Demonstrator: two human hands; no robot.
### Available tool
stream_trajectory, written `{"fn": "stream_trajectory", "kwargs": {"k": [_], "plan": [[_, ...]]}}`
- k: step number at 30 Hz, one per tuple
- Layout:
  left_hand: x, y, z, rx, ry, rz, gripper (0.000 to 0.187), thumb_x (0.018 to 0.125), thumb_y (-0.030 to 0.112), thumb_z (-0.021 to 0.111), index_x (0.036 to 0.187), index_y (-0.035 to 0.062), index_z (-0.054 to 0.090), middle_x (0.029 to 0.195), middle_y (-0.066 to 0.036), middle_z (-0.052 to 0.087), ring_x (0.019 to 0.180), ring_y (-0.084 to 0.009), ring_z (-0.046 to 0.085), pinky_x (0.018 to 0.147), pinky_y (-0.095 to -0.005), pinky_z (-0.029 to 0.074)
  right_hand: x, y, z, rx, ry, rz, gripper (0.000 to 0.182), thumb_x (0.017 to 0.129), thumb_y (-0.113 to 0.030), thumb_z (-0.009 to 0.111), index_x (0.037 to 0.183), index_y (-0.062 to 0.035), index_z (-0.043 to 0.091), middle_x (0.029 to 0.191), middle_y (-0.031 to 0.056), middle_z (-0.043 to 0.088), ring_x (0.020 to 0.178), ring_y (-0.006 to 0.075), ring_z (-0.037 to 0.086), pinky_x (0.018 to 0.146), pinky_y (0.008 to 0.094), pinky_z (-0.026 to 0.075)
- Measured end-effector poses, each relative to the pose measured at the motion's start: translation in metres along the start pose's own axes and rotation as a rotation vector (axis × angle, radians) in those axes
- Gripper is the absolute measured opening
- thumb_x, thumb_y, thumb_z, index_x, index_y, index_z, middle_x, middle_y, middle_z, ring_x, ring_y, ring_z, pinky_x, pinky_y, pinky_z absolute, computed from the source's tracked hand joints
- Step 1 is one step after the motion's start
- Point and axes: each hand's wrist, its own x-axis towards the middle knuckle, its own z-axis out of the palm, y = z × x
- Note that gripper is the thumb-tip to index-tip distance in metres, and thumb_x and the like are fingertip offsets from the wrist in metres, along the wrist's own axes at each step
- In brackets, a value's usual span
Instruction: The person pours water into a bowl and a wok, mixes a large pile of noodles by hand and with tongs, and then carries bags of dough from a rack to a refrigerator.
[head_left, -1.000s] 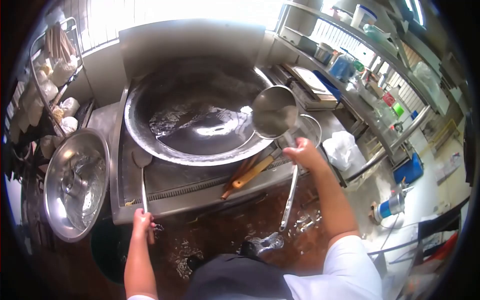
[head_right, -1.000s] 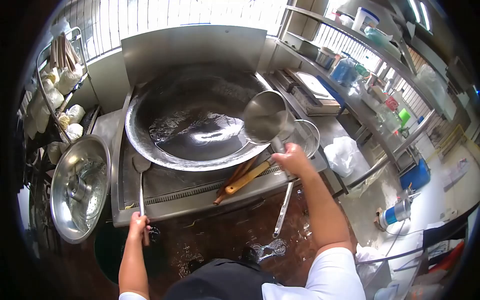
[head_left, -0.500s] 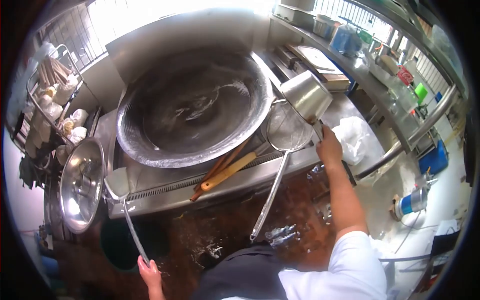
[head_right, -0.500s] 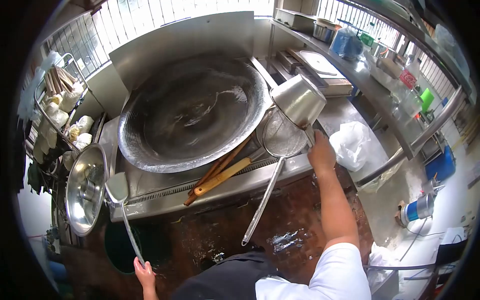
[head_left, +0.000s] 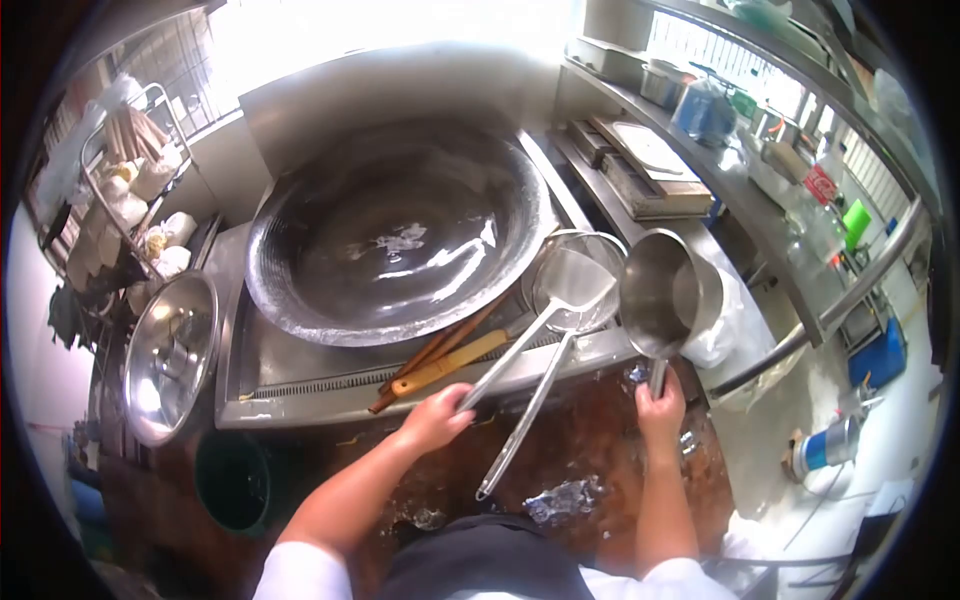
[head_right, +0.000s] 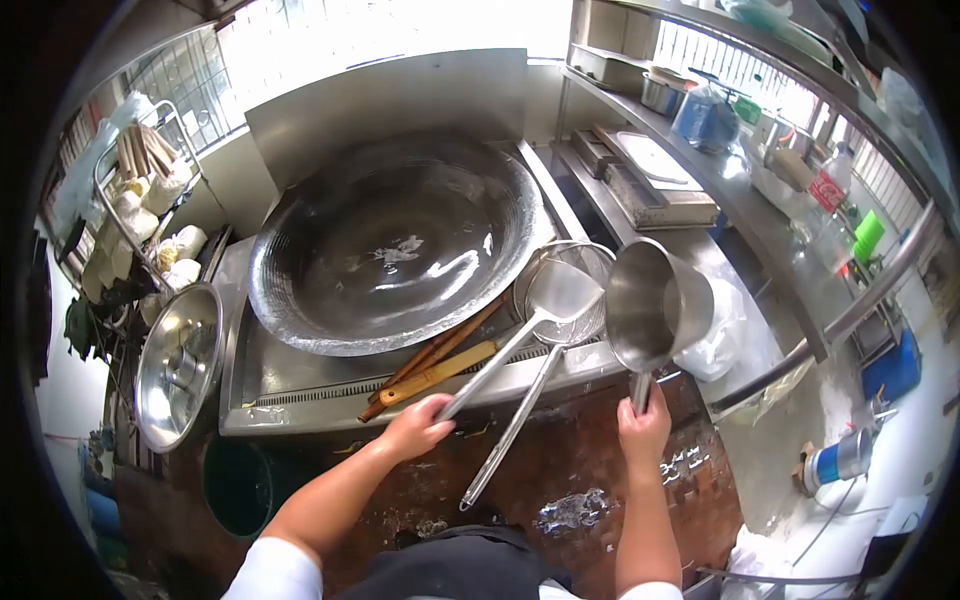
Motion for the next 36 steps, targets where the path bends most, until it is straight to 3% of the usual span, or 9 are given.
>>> {"fn": "stream_trajectory", "kwargs": {"k": [3,7,11,18,23,25,29,33,36], "plan": [[0.06,0.004,0.033,0.057,-0.027,-0.027,0.042,0.079,0.024,0.063,0.118,0.0093,0.054,0.096,-0.015,0.064,0.084,-0.0254,0.063,0.074,-0.0368,0.05,-0.019,0.032,-0.01,0.007,0.038,-0.039,0.043,0.073,-0.01,0.06,0.113,0.0055,0.055,0.092,0.0131,0.062,0.079,0.0186,0.059,0.076,0.0319,0.049],[0.104,0.007,0.061,0.123,-0.083,-0.064,0.048,0.081,0.031,0.061,0.123,0.0092,0.052,0.11,-0.019,0.062,0.106,-0.0359,0.058,0.089,-0.0415,0.046,-0.044,0.025,-0.027,0.222,-0.125,0.253,0.047,0.077,-0.006,0.062,0.122,0.0034,0.05,0.087,0.0046,0.057,0.062,0.0099,0.053,0.056,0.0246,0.048],[0.099,0.007,0.062,0.029,-0.195,-0.027,0.057,0.081,0.038,0.064,0.124,0.0039,0.051,0.118,-0.02,0.059,0.112,-0.0327,0.055,0.095,-0.0387,0.043,-0.051,0.034,-0.02,0.26,-0.165,0.315,0.045,0.08,-0.006,0.065,0.122,0.0012,0.05,0.082,0.0011,0.054,0.054,0.0058,0.048,0.045,0.0206,0.044],[0.024,-0.036,0.053,-0.143,0.203,-0.13,0.044,0.077,0.037,0.065,0.109,0.0063,0.06,0.099,-0.015,0.065,0.095,-0.0308,0.062,0.082,-0.0393,0.049,-0.046,-0.04,0.027,0.333,-0.397,0.209,0.04,0.08,-0.007,0.065,0.119,-0.0006,0.054,0.083,-0.0003,0.055,0.054,0.0055,0.047,0.044,0.0197,0.04],[-0.125,-0.121,0.029,-0.008,0.187,-0.24,0.024,0.082,0.031,0.062,0.084,0.008,0.062,0.085,-0.015,0.065,0.085,-0.0349,0.062,0.073,-0.045,0.049,-0.051,-0.125,0.09,0.426,-0.94,0.038,0.028,0.079,-0.007,0.064,0.105,0.0007,0.057,0.074,-0.0001,0.056,0.054,0.0058,0.049,0.046,0.0196,0.039],[-0.208,-0.16,0.029,-0.028,0.242,-0.457,0.035,0.084,0.041,0.059,0.086,0.0063,0.064,0.087,-0.015,0.066,0.087,-0.0339,0.062,0.074,-0.0439,0.048,-0.073,-0.187,0.124,0.44,-1.154,0.063,0.016,0.079,-0.008,0.063,0.092,-0.0012,0.056,0.066,0.0008,0.055,0.051,0.0077,0.051,0.046,0.0201,0.041],[-0.387,-0.229,0.057,-0.24,0.542,-1.028,0.045,0.082,0.046,0.055,0.093,0.0039,0.068,0.094,-0.021,0.066,0.092,-0.0361,0.063,0.08,-0.0456,0.049,-0.125,-0.25,0.221,0.388,-1.493,0.044,0.023,0.08,-0.017,0.068,0.096,-0.0028,0.058,0.065,0.004,0.058,0.047,0.0103,0.052,0.043,0.0216,0.042],[-0.545,-0.236,0.107,-0.343,0.959,-1.502,0.044,0.082,0.041,0.056,0.092,0.0002,0.068,0.096,-0.022,0.066,0.091,-0.0358,0.064,0.083,-0.0436,0.048,-0.196,-0.302,0.318,0.334,-1.509,0.123,0.025,0.082,-0.023,0.066,0.099,-0.0059,0.06,0.063,0.002,0.055,0.043,0.0107,0.05,0.039,0.023,0.04],[-0.61,-0.237,0.144,-0.618,0.954,-1.68,0.044,0.079,0.041,0.059,0.094,0.0003,0.068,0.1,-0.02,0.066,0.095,-0.0343,0.063,0.083,-0.0433,0.048,-0.236,-0.332,0.379,0.346,-1.458,0.257,0.021,0.084,-0.028,0.064,0.095,-0.0101,0.061,0.065,-0.0002,0.056,0.045,0.0102,0.05,0.038,0.0232,0.039]]}}
